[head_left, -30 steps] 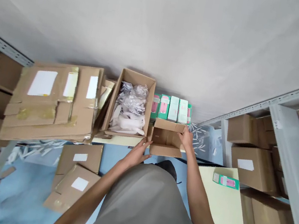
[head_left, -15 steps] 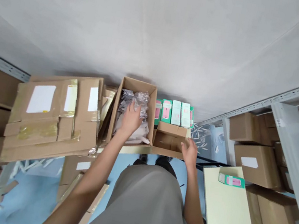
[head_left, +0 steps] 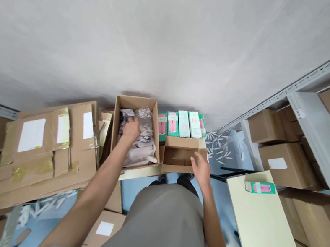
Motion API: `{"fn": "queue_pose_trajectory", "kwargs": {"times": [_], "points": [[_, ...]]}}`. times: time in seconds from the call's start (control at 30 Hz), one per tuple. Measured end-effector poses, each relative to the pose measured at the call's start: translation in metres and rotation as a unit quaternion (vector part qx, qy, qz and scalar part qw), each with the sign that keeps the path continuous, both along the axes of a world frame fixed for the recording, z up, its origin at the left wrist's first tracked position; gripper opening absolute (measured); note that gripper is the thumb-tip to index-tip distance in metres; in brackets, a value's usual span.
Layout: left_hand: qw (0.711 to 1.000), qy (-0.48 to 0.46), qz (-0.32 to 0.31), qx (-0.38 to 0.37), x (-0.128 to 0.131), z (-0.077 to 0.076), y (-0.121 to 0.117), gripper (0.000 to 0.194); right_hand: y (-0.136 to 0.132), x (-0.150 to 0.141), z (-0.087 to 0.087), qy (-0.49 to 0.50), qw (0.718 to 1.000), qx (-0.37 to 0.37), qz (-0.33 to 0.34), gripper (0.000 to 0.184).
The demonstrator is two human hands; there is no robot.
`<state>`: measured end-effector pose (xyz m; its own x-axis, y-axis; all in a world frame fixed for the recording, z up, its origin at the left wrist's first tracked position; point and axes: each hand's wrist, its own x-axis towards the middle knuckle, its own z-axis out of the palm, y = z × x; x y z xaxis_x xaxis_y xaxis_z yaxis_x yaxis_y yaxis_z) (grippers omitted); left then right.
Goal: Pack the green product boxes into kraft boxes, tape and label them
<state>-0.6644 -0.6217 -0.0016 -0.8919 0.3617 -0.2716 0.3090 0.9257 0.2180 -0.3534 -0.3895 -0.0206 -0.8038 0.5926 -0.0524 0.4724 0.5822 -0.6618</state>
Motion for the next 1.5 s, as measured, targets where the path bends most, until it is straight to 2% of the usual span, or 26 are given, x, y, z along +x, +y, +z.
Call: {"fn": "queue_pose_trajectory", "kwargs": {"times": [0.07, 0.13, 0.23, 0.33, 0.43, 0.5, 0.57, 0.63, 0.73, 0.83, 0.9, 1.0, 1.07, 1.17, 1.27, 1.33, 1.4, 1.5], "points": [[0.999, -0.009, 0.024, -0.024, 0.006, 0.004, 0.0, 0.049, -0.002, -0.006, 0.009, 0.001, 1.0, -0.016, 0.017, 0.037], [0.999, 0.027, 0.027, 0.005, 0.01, 0.013, -0.005, 0.054, -0.002, -0.012, 0.018, 0.009, 0.999, -0.026, 0.024, 0.035], [0.988, 0.098, 0.025, 0.117, 0.019, 0.036, -0.019, 0.064, -0.002, -0.018, 0.033, 0.032, 0.998, -0.046, 0.018, 0.034], [0.958, 0.118, 0.024, 0.258, 0.041, 0.063, -0.025, 0.068, -0.009, -0.024, 0.053, 0.082, 0.991, -0.1, 0.027, 0.035], [0.922, 0.055, -0.026, 0.382, 0.081, 0.084, -0.013, 0.073, -0.023, -0.033, 0.074, 0.148, 0.962, -0.22, 0.067, 0.059], [0.904, -0.006, -0.058, 0.425, 0.114, 0.089, 0.003, 0.08, -0.034, -0.04, 0.086, 0.184, 0.931, -0.305, 0.084, 0.077], [0.889, -0.083, -0.071, 0.444, 0.142, 0.088, 0.019, 0.085, -0.042, -0.045, 0.094, 0.206, 0.911, -0.349, 0.072, 0.072], [0.865, -0.183, -0.069, 0.462, 0.162, 0.081, 0.03, 0.091, -0.044, -0.047, 0.099, 0.207, 0.908, -0.36, 0.046, 0.055], [0.786, -0.347, -0.047, 0.509, 0.175, 0.066, 0.036, 0.091, -0.035, -0.043, 0.099, 0.189, 0.905, -0.38, 0.025, 0.041], [0.698, -0.475, 0.002, 0.536, 0.177, 0.054, 0.039, 0.072, -0.021, -0.033, 0.092, 0.178, 0.896, -0.408, -0.003, 0.047], [0.674, -0.516, 0.044, 0.527, 0.178, 0.048, 0.042, 0.059, -0.013, -0.026, 0.083, 0.178, 0.891, -0.416, -0.031, 0.054], [0.689, -0.509, 0.087, 0.508, 0.176, 0.041, 0.047, 0.046, -0.006, -0.017, 0.069, 0.171, 0.887, -0.424, -0.055, 0.065], [0.709, -0.474, 0.099, 0.512, 0.173, 0.035, 0.049, 0.046, -0.001, -0.012, 0.06, 0.142, 0.89, -0.43, -0.051, 0.064], [0.754, -0.37, 0.118, 0.53, 0.165, 0.024, 0.052, 0.052, 0.011, -0.007, 0.048, 0.107, 0.904, -0.408, -0.069, 0.052], [0.805, -0.269, 0.123, 0.514, 0.161, 0.013, 0.053, 0.051, 0.026, -0.004, 0.038, 0.117, 0.918, -0.363, -0.109, 0.049], [0.851, -0.21, 0.106, 0.47, 0.161, 0.01, 0.053, 0.044, 0.034, -0.002, 0.031, 0.115, 0.926, -0.345, -0.099, 0.048], [0.898, -0.157, 0.079, 0.404, 0.162, 0.01, 0.052, 0.035, 0.039, 0.001, 0.025, 0.086, 0.945, -0.311, -0.061, 0.044], [0.942, -0.099, 0.027, 0.32, 0.163, 0.014, 0.051, 0.036, 0.045, 0.003, 0.014, -0.015, 0.98, -0.195, -0.019, 0.032]]}}
